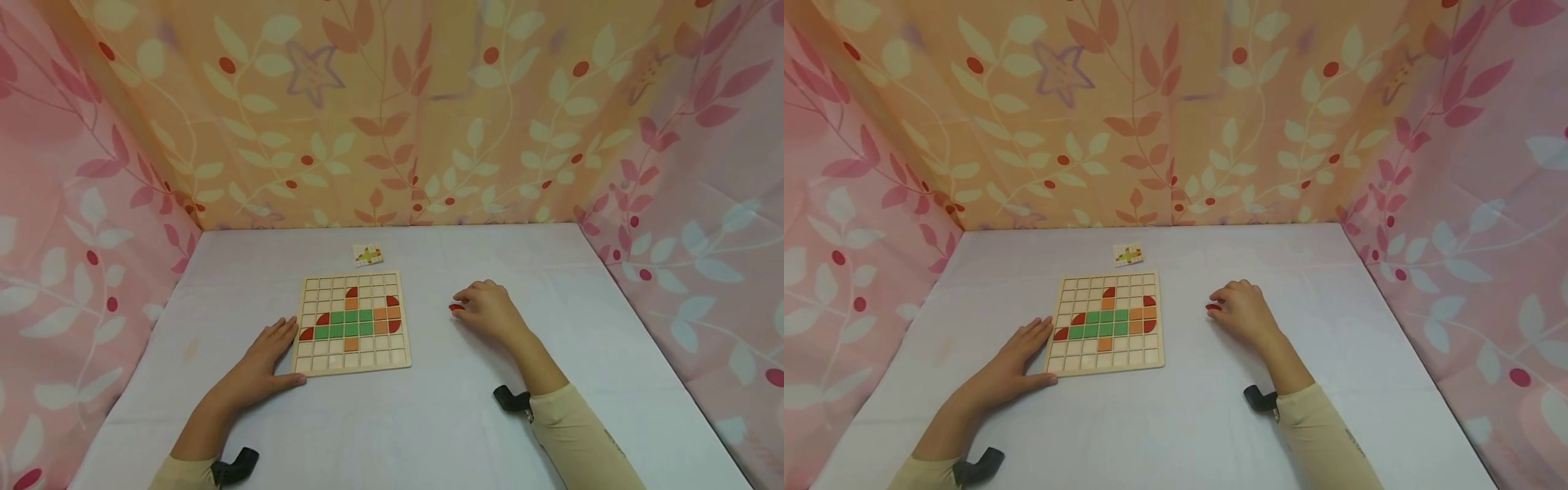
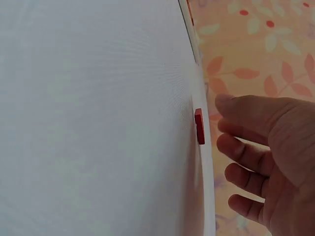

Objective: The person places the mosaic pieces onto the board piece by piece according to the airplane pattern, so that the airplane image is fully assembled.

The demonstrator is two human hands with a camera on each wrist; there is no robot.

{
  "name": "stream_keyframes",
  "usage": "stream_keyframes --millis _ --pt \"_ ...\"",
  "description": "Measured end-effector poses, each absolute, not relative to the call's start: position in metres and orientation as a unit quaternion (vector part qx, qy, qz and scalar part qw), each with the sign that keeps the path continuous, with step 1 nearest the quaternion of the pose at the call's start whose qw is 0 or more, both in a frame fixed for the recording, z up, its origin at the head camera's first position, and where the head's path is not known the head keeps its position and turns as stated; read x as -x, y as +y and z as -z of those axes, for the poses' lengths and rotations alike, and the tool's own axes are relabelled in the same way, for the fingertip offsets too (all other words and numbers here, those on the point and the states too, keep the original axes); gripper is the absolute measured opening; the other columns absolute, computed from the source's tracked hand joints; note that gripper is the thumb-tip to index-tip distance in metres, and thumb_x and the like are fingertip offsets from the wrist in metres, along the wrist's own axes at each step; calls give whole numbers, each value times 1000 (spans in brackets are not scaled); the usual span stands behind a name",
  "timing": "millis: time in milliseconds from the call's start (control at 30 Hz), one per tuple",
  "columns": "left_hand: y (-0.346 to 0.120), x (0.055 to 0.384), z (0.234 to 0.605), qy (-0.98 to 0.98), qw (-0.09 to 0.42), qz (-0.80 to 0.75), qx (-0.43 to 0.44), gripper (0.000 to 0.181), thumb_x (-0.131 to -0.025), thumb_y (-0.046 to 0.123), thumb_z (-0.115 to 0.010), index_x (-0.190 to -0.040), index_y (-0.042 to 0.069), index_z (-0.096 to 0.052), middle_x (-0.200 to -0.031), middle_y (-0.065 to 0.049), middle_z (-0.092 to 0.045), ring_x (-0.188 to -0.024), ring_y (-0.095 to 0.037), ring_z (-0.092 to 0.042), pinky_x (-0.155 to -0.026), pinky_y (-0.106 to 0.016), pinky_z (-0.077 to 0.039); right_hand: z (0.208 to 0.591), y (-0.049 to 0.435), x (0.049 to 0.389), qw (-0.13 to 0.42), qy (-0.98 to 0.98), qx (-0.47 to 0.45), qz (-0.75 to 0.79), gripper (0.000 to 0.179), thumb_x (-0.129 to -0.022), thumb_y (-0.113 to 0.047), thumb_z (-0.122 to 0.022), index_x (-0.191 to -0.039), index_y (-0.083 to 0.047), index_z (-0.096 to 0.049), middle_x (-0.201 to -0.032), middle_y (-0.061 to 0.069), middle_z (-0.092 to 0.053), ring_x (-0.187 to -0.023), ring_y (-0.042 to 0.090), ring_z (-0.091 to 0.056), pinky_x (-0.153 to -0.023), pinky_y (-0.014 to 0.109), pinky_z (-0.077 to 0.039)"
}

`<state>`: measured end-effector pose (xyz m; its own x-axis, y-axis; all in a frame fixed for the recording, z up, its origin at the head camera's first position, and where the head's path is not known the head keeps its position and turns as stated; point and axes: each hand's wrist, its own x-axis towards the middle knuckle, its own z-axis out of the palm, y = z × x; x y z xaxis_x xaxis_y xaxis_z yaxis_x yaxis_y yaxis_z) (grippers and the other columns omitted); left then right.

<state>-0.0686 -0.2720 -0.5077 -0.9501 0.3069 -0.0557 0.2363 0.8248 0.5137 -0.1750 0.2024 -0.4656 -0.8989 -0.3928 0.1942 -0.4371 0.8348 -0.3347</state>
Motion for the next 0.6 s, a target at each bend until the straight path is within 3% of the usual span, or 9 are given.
stream_keyframes --millis 600 --pt "-274 70 511 950 60 -265 -152 115 -76 63 -81 -163 10 -28 -171 -6 -23 -159 -32 -10 -129 -49 -9 481 205 180 45 -960 -224 -162 20 -87 -25 -81 -106 -20 -80 -101 -2 -73 -98 25 -60 -86 50 -44"
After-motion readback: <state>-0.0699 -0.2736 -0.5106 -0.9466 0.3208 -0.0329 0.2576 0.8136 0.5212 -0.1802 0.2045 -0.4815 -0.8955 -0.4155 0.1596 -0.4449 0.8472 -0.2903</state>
